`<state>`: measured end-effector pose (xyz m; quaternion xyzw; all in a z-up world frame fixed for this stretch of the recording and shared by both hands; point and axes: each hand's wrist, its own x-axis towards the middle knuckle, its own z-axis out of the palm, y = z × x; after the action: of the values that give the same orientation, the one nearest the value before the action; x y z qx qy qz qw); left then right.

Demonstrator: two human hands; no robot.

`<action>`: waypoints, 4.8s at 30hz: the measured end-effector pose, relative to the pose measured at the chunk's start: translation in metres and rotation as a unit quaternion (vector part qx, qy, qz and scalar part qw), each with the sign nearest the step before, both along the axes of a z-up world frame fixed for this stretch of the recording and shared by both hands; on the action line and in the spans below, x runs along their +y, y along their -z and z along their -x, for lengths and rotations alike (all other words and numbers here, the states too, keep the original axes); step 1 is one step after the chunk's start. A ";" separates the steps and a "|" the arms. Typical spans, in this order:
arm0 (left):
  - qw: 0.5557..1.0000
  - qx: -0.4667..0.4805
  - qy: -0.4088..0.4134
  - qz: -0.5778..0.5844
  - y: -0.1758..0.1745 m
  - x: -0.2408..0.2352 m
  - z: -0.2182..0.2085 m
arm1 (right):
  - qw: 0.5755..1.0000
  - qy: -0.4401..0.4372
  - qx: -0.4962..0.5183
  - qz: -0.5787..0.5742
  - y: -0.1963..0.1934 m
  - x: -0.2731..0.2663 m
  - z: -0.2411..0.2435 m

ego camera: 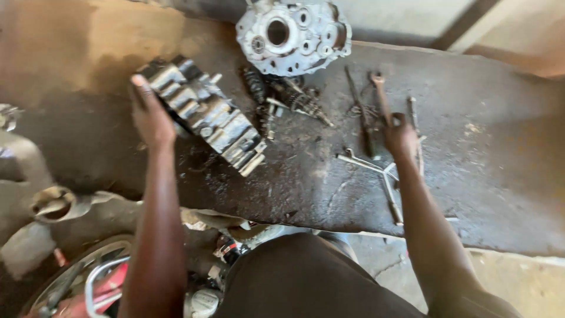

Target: Disassembling a motorcycle engine by removing internal gears and shafts from the crankcase

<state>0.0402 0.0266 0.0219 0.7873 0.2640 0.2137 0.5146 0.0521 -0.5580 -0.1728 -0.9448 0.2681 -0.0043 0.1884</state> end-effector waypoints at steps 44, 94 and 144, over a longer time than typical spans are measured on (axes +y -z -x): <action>0.987 -0.032 0.153 -0.031 0.008 0.009 0.011 | 0.761 -0.294 0.008 -0.579 -0.203 0.317 -0.022; 0.910 -0.006 0.226 -0.347 0.040 0.046 0.049 | 0.608 -0.464 -0.326 -0.555 -0.198 0.417 0.025; 0.918 -0.003 0.216 -0.332 0.049 0.039 0.039 | 0.622 -0.416 -0.320 -0.581 -0.191 0.414 0.020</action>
<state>0.0010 0.0656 -0.0275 0.9500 0.0000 0.1757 0.2582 0.0320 -0.1436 0.0185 -0.5880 -0.2841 -0.0707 0.7540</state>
